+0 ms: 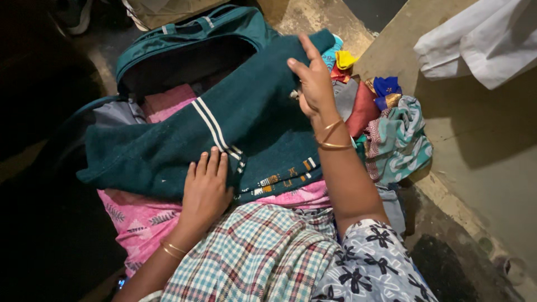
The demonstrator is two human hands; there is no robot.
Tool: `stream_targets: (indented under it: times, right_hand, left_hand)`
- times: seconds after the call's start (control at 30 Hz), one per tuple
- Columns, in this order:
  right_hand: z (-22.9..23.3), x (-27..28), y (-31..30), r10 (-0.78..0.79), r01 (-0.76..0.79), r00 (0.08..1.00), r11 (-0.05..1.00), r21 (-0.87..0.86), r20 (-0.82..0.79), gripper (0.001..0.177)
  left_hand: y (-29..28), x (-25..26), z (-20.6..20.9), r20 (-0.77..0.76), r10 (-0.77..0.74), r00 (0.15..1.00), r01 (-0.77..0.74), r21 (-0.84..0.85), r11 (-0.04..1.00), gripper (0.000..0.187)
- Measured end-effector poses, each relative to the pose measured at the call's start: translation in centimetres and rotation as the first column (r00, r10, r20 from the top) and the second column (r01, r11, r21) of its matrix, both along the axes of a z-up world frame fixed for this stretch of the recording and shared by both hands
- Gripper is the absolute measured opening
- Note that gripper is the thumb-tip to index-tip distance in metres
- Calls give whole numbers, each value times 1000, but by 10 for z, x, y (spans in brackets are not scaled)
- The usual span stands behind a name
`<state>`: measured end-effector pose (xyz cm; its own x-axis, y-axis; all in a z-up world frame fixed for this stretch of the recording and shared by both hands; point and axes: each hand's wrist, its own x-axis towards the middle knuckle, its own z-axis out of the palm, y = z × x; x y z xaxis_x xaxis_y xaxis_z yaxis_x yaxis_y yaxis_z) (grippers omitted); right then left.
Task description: The person folds various pieces of clothing by hand and places them into a green duffel bag, including a blue garment, a maroon shirt, and a dark green sweater.
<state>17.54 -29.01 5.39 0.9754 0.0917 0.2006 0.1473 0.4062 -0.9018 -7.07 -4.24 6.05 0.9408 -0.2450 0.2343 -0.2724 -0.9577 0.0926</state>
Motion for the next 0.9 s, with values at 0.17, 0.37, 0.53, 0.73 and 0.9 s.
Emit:
stream_targets:
  times: [0.17,0.37,0.53,0.73,0.9]
  right_hand:
    - [9,11,6,7,-7,994,1000,-2,113,66]
    - [-48,34,-8,-144,138,989,980,-144,-34,67]
    - [-62,19,-5,-334,392,919,836,-383,210,89]
    - [-22,-26,19,-137,466,811,739,-487,568,106]
    - [-15,-79,51,429,188,725,630,-754,539,84]
  left_hand:
    - [15,-3,-9,-173,9,985,-35,-146,989,63]
    - [28,3,-6,-190,-70,979,14,-283,959,53]
    - [12,38,3,-523,109,845,-140,-19,990,57]
    - [-19,71,-5,-264,-135,955,138,-7,990,121]
    - [-25,74,-49,-239,-196,951,161,-156,974,106]
